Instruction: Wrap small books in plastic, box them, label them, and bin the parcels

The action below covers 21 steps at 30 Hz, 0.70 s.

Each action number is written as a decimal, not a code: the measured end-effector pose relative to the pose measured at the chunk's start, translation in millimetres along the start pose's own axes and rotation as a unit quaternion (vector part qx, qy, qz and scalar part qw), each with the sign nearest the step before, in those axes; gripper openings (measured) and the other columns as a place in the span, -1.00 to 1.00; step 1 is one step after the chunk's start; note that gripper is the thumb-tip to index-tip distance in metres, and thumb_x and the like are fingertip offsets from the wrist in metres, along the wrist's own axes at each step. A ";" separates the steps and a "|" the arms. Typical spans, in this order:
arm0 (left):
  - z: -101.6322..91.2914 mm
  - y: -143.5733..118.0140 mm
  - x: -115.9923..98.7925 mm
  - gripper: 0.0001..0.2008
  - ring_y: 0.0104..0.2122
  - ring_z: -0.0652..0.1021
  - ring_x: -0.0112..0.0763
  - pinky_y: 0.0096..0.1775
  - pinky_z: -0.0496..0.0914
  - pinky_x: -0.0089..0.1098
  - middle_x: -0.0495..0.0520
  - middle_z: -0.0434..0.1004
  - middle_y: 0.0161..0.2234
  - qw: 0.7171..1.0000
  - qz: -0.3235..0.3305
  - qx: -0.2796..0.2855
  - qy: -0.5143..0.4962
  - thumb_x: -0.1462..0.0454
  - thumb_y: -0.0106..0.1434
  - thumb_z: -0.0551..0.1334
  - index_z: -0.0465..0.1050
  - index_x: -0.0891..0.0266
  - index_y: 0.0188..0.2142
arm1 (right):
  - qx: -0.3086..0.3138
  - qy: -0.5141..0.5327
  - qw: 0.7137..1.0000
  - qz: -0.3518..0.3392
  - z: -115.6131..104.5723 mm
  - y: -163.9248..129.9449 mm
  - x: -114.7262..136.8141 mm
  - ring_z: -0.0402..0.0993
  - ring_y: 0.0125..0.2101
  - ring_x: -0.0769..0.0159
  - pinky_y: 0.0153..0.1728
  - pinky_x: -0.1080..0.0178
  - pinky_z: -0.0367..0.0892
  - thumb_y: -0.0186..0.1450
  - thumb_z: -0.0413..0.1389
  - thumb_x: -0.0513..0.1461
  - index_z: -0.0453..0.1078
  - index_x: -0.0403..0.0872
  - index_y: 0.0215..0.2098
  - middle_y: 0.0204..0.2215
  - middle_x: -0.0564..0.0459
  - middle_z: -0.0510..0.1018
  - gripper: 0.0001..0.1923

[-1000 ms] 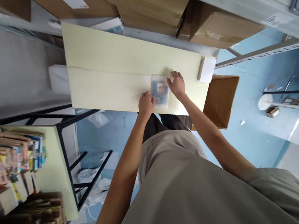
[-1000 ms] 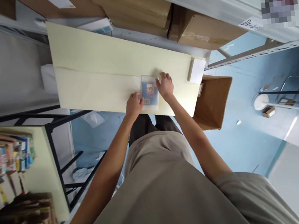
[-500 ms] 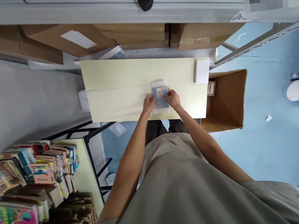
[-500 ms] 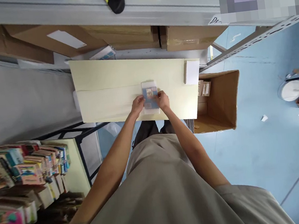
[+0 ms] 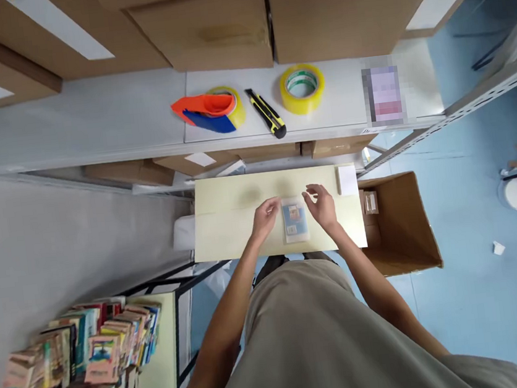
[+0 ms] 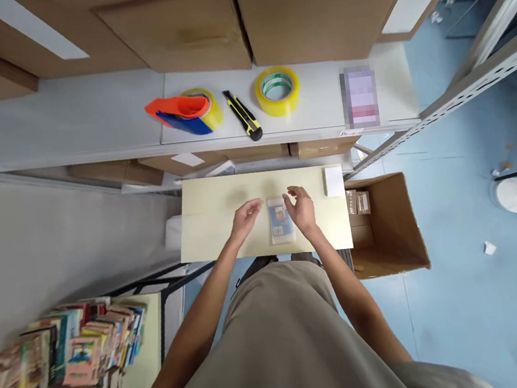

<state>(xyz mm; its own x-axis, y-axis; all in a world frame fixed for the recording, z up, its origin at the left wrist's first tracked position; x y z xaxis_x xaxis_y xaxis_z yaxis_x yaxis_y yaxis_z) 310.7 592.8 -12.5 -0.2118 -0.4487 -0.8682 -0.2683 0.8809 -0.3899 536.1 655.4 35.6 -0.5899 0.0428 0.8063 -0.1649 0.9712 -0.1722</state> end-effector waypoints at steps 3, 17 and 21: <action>-29.9 21.5 -64.0 -0.63 0.27 0.73 -0.04 0.40 0.54 -0.03 0.30 0.78 0.22 0.993 0.114 -0.016 -0.037 0.01 0.55 0.31 0.68 0.17 0.14 | -0.065 -0.031 0.989 -0.133 -28.7 25.0 90.6 0.65 0.25 -0.10 0.31 -0.10 0.59 0.67 0.02 -0.01 0.53 0.05 0.24 0.20 -0.24 0.68 -0.63; -56.5 34.2 -106.0 -0.63 0.10 0.78 -0.11 0.26 0.62 -0.07 0.31 0.80 0.17 0.980 0.160 0.051 -0.104 0.07 0.56 0.32 0.63 0.22 0.21 | -0.081 -0.265 0.955 -0.103 -3.2 173.2 222.2 0.41 0.43 -0.24 0.45 -0.31 0.38 0.66 0.01 -0.26 0.50 -0.19 0.28 0.23 -0.39 0.62 -0.66; -33.9 23.0 -36.9 -0.73 0.08 0.78 -0.14 0.23 0.61 -0.13 0.33 0.81 0.11 0.989 0.072 0.089 -0.096 0.18 0.49 0.35 0.67 0.25 0.09 | -0.059 -0.325 0.943 -0.044 -20.1 145.7 222.5 0.37 0.43 -0.06 0.47 -0.16 0.33 0.67 0.06 -0.29 0.36 -0.27 0.43 0.33 -0.38 0.57 -0.58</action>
<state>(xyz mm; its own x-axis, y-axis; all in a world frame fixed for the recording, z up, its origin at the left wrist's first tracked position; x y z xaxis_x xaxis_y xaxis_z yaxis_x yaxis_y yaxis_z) 280.6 624.5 20.9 -0.0496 -0.2944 -0.9544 -0.0745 0.9540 -0.2904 396.7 811.1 201.3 -0.9440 -0.1546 0.2916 -0.1695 0.9852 -0.0264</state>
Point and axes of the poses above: each hand's wrist, its own y-axis towards the middle knuckle, its own z-axis out of the palm, x = y × z, the point moved 7 cm from there along y, towards the middle knuckle
